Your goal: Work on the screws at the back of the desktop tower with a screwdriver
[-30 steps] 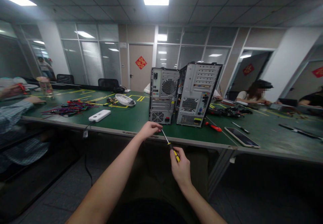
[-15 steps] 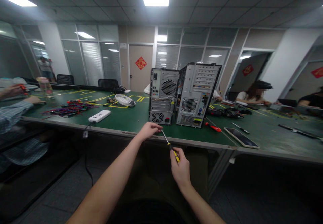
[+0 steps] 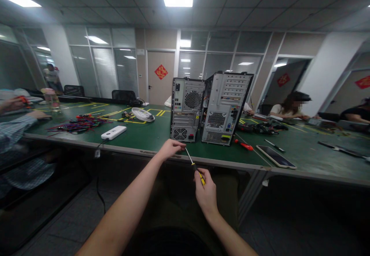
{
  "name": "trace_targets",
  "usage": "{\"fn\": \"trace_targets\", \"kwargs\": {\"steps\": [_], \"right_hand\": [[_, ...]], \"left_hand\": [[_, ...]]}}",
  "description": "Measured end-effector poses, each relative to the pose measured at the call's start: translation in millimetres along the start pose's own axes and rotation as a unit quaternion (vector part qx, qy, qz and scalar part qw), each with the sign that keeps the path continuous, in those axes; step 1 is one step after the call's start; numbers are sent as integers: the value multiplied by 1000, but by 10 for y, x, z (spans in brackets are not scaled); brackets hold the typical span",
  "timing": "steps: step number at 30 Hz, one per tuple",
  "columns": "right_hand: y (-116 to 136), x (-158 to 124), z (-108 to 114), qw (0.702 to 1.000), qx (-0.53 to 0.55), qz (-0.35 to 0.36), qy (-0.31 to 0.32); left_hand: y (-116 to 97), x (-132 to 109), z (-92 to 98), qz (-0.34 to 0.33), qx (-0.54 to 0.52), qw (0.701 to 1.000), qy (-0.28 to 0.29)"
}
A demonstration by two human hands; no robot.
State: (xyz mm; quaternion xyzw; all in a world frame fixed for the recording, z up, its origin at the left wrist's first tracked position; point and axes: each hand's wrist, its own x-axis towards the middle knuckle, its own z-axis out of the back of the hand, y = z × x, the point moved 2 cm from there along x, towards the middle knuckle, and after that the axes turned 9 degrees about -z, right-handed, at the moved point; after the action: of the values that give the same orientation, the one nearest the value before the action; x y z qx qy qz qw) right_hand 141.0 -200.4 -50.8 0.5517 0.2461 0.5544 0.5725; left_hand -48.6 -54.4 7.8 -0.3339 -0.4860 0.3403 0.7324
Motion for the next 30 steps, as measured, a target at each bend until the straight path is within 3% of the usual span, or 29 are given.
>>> {"fn": "trace_targets", "kwargs": {"steps": [18, 30], "right_hand": [[29, -18, -20, 1000, -14, 3, 1], [106, 12, 9, 998, -31, 48, 42]], "left_hand": [[44, 12, 6, -7, 20, 999, 29], [21, 46, -39, 13, -1, 1000, 21]]}}
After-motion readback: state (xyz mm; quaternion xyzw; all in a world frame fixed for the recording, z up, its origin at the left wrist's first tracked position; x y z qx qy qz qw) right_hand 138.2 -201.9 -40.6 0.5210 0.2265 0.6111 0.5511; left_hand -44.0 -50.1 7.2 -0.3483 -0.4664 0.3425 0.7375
